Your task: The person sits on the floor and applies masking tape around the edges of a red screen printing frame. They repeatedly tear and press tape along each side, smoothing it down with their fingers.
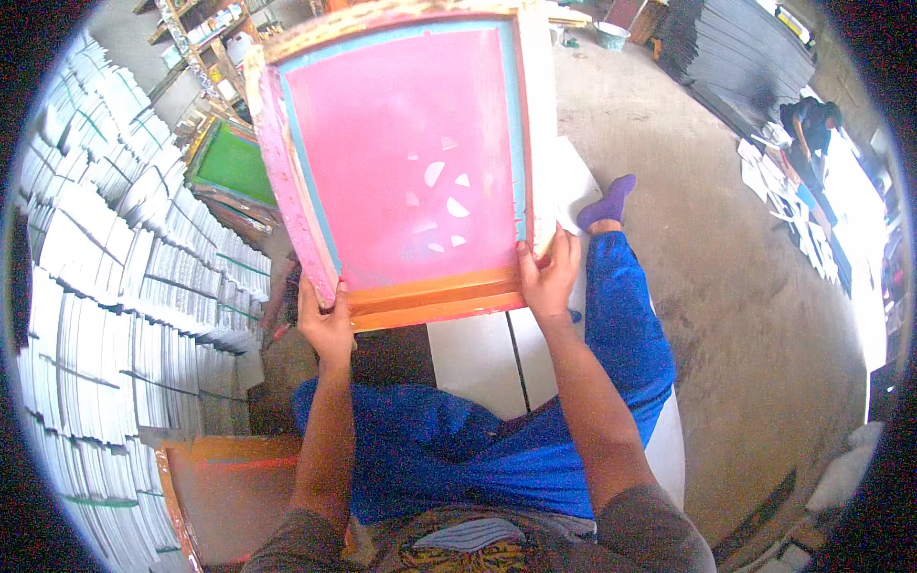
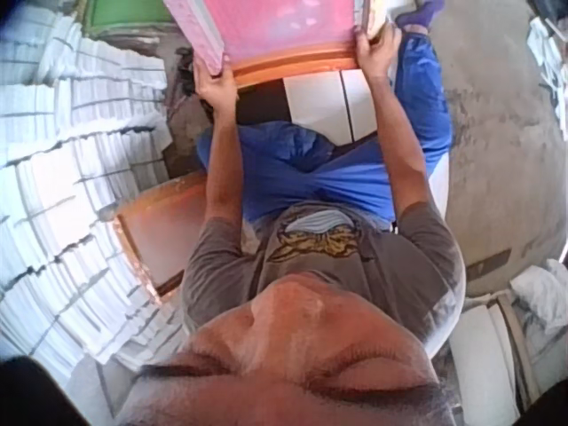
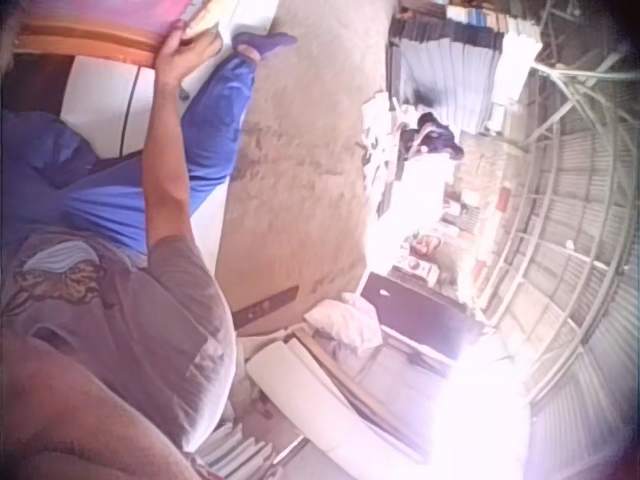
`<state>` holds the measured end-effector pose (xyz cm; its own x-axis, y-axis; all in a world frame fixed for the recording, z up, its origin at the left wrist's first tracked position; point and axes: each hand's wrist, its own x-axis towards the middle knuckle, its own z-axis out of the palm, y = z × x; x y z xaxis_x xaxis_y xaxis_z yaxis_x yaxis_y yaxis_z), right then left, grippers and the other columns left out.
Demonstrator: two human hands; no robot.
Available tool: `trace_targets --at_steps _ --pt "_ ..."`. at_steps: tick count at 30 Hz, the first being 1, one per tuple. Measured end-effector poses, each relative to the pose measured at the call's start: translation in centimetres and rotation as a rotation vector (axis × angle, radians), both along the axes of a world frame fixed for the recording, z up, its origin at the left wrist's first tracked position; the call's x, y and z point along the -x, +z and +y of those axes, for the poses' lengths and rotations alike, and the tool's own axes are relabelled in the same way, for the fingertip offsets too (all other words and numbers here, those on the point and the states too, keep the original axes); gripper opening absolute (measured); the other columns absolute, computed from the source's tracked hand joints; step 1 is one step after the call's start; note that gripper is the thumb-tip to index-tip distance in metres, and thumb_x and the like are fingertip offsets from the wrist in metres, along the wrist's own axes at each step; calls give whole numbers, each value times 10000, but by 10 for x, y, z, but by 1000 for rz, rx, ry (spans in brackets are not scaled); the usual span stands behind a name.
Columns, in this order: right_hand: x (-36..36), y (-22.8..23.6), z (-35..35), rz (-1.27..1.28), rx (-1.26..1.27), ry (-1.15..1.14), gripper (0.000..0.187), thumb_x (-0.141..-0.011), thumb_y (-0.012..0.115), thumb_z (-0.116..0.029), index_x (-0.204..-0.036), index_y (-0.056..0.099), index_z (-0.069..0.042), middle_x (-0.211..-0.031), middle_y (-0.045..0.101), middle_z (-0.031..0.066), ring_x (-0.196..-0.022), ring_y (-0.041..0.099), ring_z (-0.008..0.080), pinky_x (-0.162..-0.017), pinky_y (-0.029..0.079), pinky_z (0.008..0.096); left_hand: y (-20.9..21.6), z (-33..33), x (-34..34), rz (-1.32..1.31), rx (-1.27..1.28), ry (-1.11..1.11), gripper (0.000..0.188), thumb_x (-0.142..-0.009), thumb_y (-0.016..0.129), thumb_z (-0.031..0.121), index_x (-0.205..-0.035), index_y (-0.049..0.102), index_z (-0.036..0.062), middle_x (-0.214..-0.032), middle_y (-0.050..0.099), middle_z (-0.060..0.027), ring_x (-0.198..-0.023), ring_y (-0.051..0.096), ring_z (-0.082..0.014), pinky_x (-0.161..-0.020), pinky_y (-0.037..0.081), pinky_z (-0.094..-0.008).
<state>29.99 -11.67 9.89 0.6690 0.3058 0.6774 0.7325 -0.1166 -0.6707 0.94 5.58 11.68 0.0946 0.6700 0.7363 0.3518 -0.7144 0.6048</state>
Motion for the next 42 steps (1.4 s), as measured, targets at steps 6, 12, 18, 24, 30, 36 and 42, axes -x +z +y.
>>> trace_targets --at_steps 6,12,18,24,30,36,42 --pt "7 38 -23 -149 -154 -58 524 -839 812 -75 -1277 561 65 -1116 574 179 -1053 562 338 -929 455 397 48 -24 16 -83 -108 -29 543 -854 762 -40 -1352 556 -110 -1241 659 -242 -1099 665 -316 -953 512 -384" --pt "17 65 -50 -180 -186 -70 584 -826 815 -98 -1315 547 79 -1143 580 214 -1110 555 382 -986 440 455 68 -43 25 -141 -94 -119 507 -871 738 -32 -1341 564 -109 -1219 668 -222 -1073 669 -301 -939 508 -369" --pt "14 60 -65 -167 -162 -123 600 -820 821 -98 -1318 541 85 -1216 585 239 -1151 556 389 -1004 440 454 63 -52 26 -148 -5 -172 504 -923 699 51 -1372 549 -121 -1278 651 -218 -1161 629 -294 -1008 476 -400" --pt "15 58 -70 -206 -185 -145 570 -836 808 -99 -1320 553 64 -1133 583 178 -1065 577 327 -952 454 397 53 -48 25 -158 27 -342 536 -940 628 3 -1447 485 -93 -1332 607 -205 -1191 612 -256 -1014 462 -356" --pt "11 29 -65 -108 -134 -125 610 -827 815 -85 -1346 539 76 -1211 576 221 -1124 567 363 -981 460 421 27 -30 29 -150 235 -579 559 -1016 523 16 -1547 364 -60 -1523 471 -171 -1365 485 -223 -1128 374 -346" --pt "14 -17 -50 -18 32 -50 605 -850 797 -94 -1373 529 52 -1136 564 181 -1058 569 340 -917 482 415 -36 -20 30 -78 462 -421 526 -1060 483 56 -1558 349 -49 -1577 429 -151 -1418 429 -210 -1162 342 -339" --pt "1 -85 -37 113 294 -4 490 -805 772 -74 -1237 587 63 -1007 549 194 -931 549 377 -822 478 446 -109 -14 21 -63 742 -425 510 -1077 467 71 -1566 355 -19 -1594 429 -142 -1440 408 -209 -1181 322 -331"
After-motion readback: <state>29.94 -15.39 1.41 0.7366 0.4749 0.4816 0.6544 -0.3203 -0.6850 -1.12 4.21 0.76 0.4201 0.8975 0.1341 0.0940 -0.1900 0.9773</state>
